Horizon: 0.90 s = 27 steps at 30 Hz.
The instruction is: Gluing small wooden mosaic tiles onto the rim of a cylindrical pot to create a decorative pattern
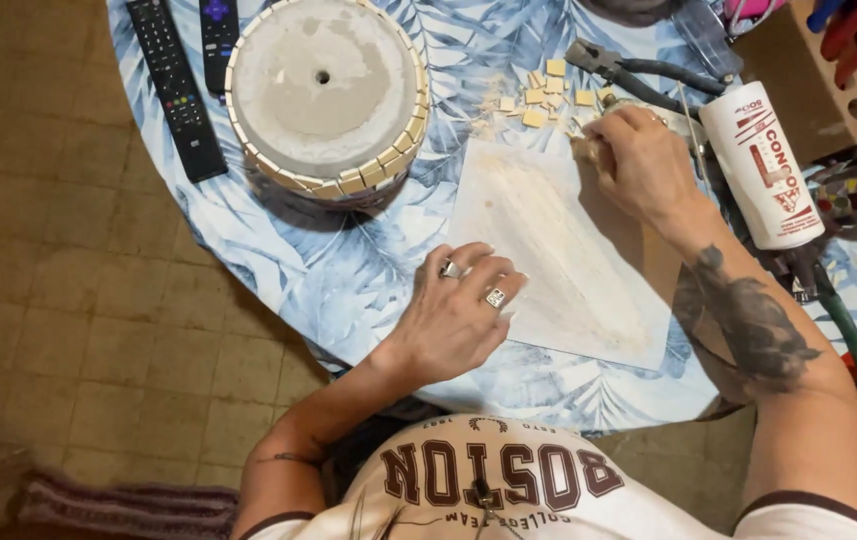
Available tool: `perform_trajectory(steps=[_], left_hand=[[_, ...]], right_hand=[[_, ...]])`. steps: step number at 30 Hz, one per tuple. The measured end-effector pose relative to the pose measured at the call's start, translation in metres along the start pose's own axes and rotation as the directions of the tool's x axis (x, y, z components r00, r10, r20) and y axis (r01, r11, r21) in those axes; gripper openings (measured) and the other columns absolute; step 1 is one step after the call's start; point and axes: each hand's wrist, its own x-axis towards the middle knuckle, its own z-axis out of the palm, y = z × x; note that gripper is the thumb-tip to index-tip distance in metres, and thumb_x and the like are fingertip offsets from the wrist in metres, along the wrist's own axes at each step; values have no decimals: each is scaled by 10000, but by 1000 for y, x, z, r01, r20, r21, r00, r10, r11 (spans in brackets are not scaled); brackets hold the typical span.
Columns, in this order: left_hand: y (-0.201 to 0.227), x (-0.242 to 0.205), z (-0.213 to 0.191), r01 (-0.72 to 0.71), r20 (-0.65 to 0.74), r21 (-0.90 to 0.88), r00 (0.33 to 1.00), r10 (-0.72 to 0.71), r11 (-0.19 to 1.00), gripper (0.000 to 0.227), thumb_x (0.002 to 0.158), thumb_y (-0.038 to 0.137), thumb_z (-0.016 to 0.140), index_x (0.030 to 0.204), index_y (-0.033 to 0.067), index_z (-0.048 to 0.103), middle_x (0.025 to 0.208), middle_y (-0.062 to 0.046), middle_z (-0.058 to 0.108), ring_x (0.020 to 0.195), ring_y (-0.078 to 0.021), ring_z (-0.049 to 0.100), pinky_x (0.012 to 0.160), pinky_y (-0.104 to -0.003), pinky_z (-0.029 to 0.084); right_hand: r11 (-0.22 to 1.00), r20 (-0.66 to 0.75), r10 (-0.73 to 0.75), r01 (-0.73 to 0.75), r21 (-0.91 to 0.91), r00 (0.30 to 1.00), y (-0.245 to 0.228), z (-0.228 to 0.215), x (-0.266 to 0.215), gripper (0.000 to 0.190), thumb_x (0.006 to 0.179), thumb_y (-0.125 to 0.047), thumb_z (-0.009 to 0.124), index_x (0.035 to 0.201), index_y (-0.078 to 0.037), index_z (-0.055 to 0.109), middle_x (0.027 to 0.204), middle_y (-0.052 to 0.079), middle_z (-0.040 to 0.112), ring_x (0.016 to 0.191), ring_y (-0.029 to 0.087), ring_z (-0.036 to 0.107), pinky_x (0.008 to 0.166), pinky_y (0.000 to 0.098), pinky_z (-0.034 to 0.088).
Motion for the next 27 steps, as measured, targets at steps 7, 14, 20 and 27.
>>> perform_trajectory(steps=[7, 14, 20, 27], left_hand=[[-1, 1, -15, 81, 44, 24, 996, -82, 996, 317, 721, 197, 554, 1023, 104, 521, 1050, -70, 473, 1082, -265, 398, 855, -401, 272], [0, -5, -25, 105, 32, 41, 994, -106, 994, 302, 740, 249, 564, 1013, 129, 517, 1068, -48, 477, 1082, -261, 414, 854, -408, 309], [-1, -9, -31, 100, 28, 0, 995, -100, 995, 327, 736, 225, 583, 1033, 115, 506, 1073, -68, 464, 1090, -291, 408, 868, -436, 308], [-1, -10, -34, 128, -151, -59, 979, -136, 990, 342, 740, 200, 581, 1037, 47, 507, 1020, -98, 466, 984, -271, 457, 804, -416, 368]], right_hand=[[991, -39, -129, 130, 26, 991, -14, 0, 12, 61, 833, -85, 574, 856, -33, 552, 804, 112, 528, 682, 273, 523, 416, 368, 414], [984, 87, -60, 44, 173, 994, -21, -6, 17, 65, 799, -12, 513, 847, -22, 470, 839, 146, 502, 711, 315, 501, 493, 408, 394], [984, 47, -75, 67, 163, 996, -15, 7, 17, 74, 807, 34, 512, 876, 48, 535, 839, 194, 498, 693, 339, 507, 552, 415, 422], [943, -141, -141, 176, 283, 980, -30, -10, 19, 148, 760, 127, 464, 879, 39, 468, 798, 157, 503, 667, 265, 476, 548, 348, 389]])
